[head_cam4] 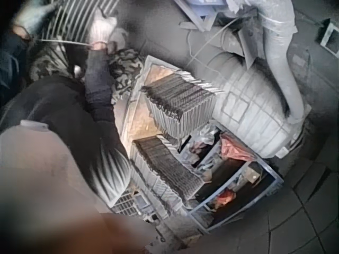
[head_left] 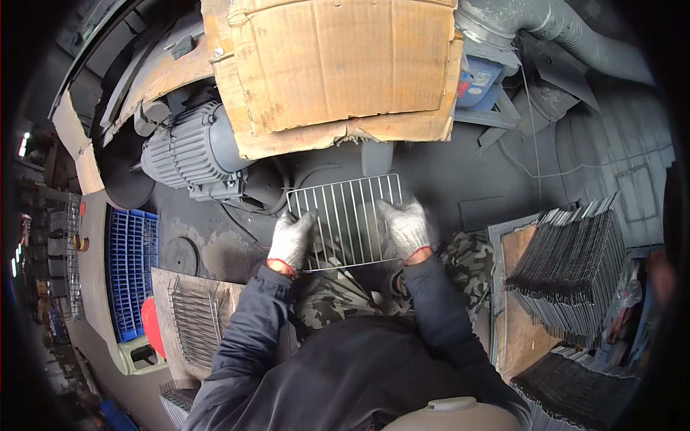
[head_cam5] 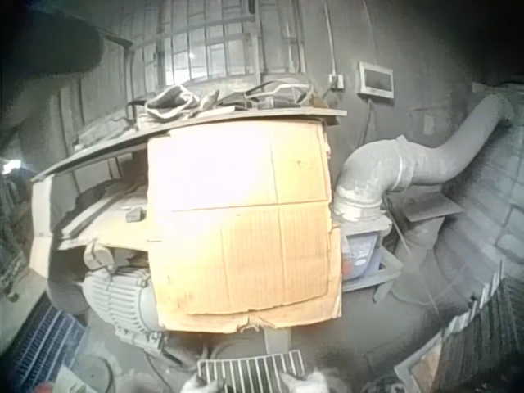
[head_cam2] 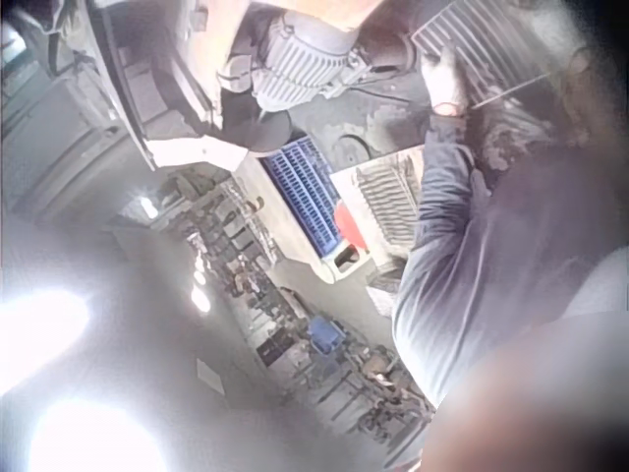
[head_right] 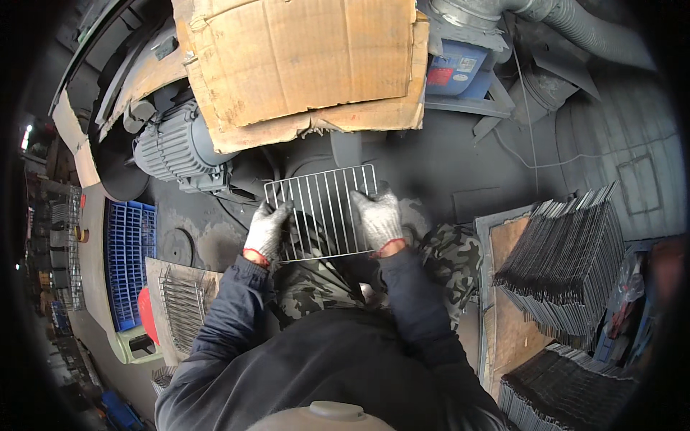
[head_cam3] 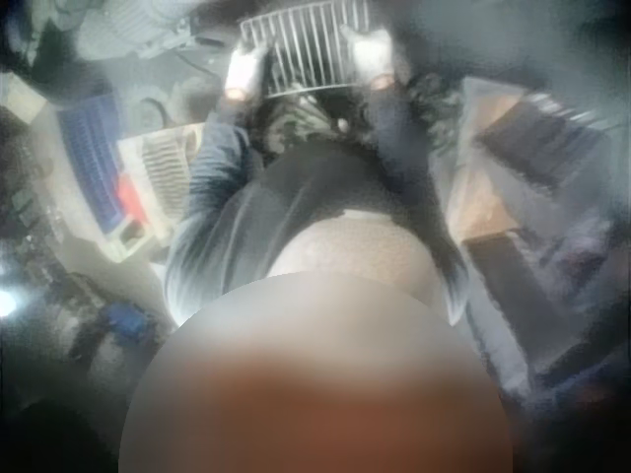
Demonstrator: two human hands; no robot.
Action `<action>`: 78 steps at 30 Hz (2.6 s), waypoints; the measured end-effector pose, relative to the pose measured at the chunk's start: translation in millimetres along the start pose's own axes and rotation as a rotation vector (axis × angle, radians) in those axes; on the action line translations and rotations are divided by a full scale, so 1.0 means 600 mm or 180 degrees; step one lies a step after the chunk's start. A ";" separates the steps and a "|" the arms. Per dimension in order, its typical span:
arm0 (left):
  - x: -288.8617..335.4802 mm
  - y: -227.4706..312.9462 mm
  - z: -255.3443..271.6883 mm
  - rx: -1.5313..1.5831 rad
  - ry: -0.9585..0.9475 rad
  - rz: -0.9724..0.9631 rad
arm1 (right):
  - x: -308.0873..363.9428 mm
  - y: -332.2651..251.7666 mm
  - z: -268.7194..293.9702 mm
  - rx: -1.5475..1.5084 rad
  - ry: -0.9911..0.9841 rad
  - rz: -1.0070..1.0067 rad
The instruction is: Inspecting metal grates and sorting them on a workbench.
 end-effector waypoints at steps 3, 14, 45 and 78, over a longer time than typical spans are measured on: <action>-0.013 -0.005 -0.040 0.0042 -0.0345 -0.0356 | 0.007 0.011 0.034 -0.0102 0.0405 -0.0713; -0.013 -0.016 -0.068 -0.0457 -0.0429 0.0223 | -0.001 -0.011 0.074 -0.0035 0.0273 -0.0868; -0.040 -0.054 -0.193 -0.0077 -0.0786 0.0220 | 0.000 -0.065 0.186 -0.0174 0.0607 -0.0287; -0.040 -0.048 -0.042 0.0327 -0.0277 0.0123 | -0.008 0.016 0.044 -0.0369 -0.0124 -0.0371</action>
Point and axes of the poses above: each hand's wrist, its own x-axis away from the middle knuckle, its own z-axis out of the back of the hand, y = z × x, the point moved 5 cm from there along -x, towards the middle knuckle
